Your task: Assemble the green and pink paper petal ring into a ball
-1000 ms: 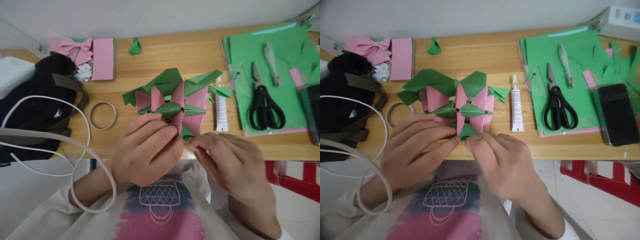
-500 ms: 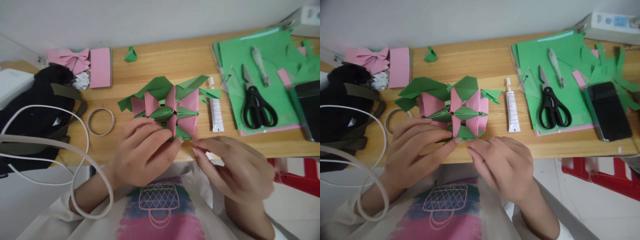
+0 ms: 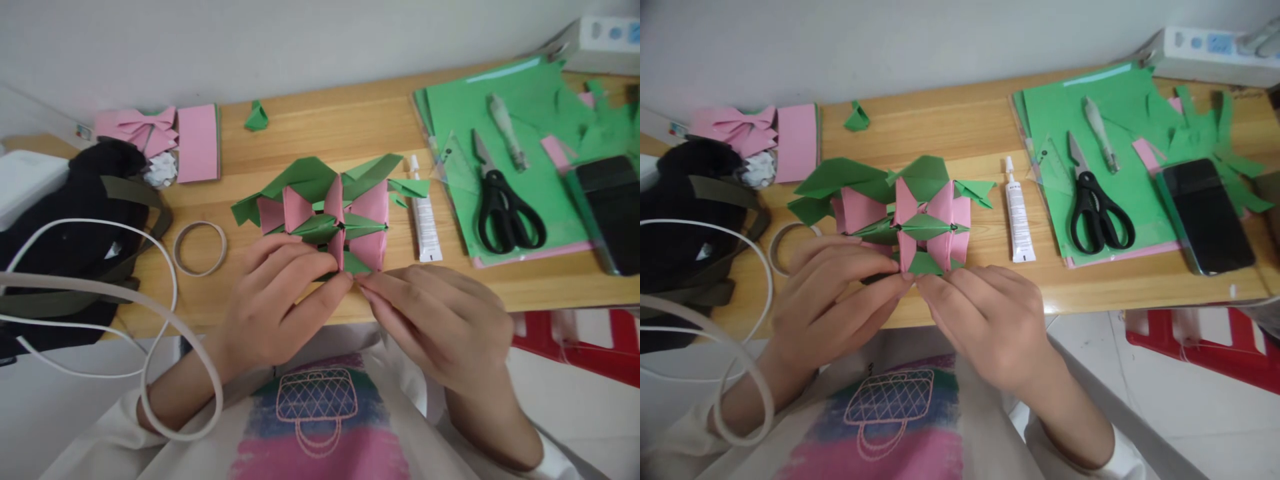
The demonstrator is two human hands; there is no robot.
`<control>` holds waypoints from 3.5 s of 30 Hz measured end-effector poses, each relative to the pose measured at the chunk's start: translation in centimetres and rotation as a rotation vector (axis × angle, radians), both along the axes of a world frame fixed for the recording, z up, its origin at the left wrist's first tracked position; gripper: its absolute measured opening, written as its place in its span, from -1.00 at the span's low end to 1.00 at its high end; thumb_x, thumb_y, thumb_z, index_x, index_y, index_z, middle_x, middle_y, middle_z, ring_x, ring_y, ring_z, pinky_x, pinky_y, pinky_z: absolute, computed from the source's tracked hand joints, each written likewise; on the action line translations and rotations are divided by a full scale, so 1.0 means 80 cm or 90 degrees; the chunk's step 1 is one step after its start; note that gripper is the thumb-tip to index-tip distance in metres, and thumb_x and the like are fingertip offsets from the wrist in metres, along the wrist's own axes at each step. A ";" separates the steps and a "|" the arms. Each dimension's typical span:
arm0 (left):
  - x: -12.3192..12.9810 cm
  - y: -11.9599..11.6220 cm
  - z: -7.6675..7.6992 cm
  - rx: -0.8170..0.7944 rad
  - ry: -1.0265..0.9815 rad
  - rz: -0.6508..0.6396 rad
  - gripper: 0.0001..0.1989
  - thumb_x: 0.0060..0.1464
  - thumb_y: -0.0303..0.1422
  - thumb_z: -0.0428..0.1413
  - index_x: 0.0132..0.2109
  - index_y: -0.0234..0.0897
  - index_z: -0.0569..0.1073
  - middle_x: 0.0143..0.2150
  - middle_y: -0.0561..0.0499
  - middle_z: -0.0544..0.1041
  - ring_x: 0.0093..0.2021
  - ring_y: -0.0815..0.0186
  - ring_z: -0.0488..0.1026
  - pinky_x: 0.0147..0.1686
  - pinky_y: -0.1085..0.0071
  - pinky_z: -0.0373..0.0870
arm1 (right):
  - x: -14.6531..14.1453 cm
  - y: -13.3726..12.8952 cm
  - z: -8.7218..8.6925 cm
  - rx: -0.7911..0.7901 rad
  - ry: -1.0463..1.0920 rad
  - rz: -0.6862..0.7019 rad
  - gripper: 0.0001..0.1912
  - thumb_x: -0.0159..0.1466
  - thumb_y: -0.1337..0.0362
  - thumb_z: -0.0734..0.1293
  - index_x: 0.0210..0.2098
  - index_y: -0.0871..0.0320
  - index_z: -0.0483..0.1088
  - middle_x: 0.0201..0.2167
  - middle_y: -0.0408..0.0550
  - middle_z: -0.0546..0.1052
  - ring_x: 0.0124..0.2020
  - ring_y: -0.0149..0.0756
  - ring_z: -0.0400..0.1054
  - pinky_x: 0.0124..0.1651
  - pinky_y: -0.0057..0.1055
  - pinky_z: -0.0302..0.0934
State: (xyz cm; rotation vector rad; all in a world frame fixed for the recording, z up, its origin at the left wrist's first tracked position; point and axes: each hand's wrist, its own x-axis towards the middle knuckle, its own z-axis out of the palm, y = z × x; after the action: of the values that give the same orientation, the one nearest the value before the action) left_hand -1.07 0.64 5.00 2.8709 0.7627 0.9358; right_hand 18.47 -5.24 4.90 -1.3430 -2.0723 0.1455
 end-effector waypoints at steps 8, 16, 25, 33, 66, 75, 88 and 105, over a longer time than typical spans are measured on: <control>-0.001 0.001 -0.001 0.009 -0.003 -0.011 -0.89 0.16 -0.55 0.15 -0.18 -0.29 0.48 -0.22 0.02 0.56 -0.19 0.30 0.51 -0.02 0.23 0.44 | 0.002 0.006 -0.002 0.013 -0.022 0.011 -0.91 0.29 0.43 0.32 -0.33 0.18 0.45 -0.51 -0.17 0.58 -0.50 -0.42 0.44 -0.45 -0.43 0.22; -0.001 0.002 -0.001 0.010 -0.012 -0.016 -0.88 0.15 -0.55 0.15 -0.18 -0.28 0.51 -0.24 0.01 0.57 -0.21 0.29 0.50 -0.05 0.23 0.46 | 0.002 0.005 -0.002 0.005 -0.002 0.014 -0.95 0.28 0.41 0.33 -0.31 0.19 0.45 -0.48 -0.16 0.59 -0.49 -0.40 0.47 -0.43 -0.44 0.27; 0.001 0.000 -0.005 0.006 -0.032 -0.007 -0.89 0.19 -0.52 0.14 -0.21 -0.23 0.53 -0.26 0.08 0.58 -0.21 0.33 0.50 -0.03 0.26 0.44 | 0.016 0.013 -0.006 -0.030 0.016 0.014 -0.90 0.32 0.42 0.30 -0.20 0.18 0.45 -0.45 -0.16 0.59 -0.51 -0.46 0.39 -0.43 -0.49 0.21; 0.002 -0.001 -0.002 0.008 -0.037 -0.009 -0.88 0.13 -0.55 0.20 -0.24 -0.24 0.51 -0.29 0.08 0.58 -0.24 0.32 0.51 -0.05 0.25 0.47 | 0.026 0.028 0.015 -0.111 -0.108 0.110 -0.71 0.40 0.40 0.16 -0.36 0.16 0.46 -0.52 -0.13 0.54 -0.50 -0.41 0.38 -0.48 -0.46 0.11; 0.005 -0.003 0.002 -0.032 -0.020 -0.008 -0.88 0.15 -0.58 0.16 -0.23 -0.27 0.45 -0.28 0.08 0.56 -0.22 0.37 0.52 -0.01 0.30 0.49 | 0.020 0.036 0.013 -0.075 -0.088 0.119 -0.71 0.35 0.44 0.20 -0.46 0.19 0.44 -0.58 -0.17 0.49 -0.56 -0.41 0.36 -0.47 -0.42 0.14; 0.002 0.004 0.015 0.102 0.108 -0.049 -0.87 0.25 -0.53 0.03 -0.14 -0.36 0.47 -0.23 -0.02 0.58 -0.21 0.27 0.56 -0.09 0.25 0.55 | 0.020 0.035 0.006 -0.021 -0.076 0.114 -0.73 0.32 0.48 0.22 -0.45 0.20 0.45 -0.59 -0.17 0.51 -0.58 -0.40 0.34 -0.51 -0.39 0.14; -0.005 0.014 0.020 0.132 0.154 -0.057 -0.84 0.29 -0.51 -0.05 -0.14 -0.37 0.43 -0.22 0.03 0.54 -0.22 0.35 0.53 -0.13 0.28 0.53 | 0.009 0.028 0.003 -0.002 -0.008 0.102 -0.84 0.32 0.44 0.28 -0.36 0.20 0.47 -0.56 -0.19 0.52 -0.53 -0.42 0.38 -0.45 -0.42 0.21; -0.008 0.013 0.006 0.091 0.101 -0.011 -0.92 0.25 -0.50 0.04 -0.18 -0.29 0.42 -0.24 0.06 0.50 -0.21 0.35 0.45 -0.11 0.31 0.45 | -0.011 -0.011 -0.030 0.008 0.241 0.055 -0.90 0.24 0.48 0.33 -0.27 0.19 0.42 -0.30 0.00 0.59 -0.31 -0.33 0.47 -0.28 -0.38 0.39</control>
State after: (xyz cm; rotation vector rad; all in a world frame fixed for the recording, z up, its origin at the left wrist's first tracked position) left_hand -1.72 1.71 5.51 3.1001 0.7081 0.7999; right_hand 17.56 -6.14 2.46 -1.1185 -1.8059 0.3930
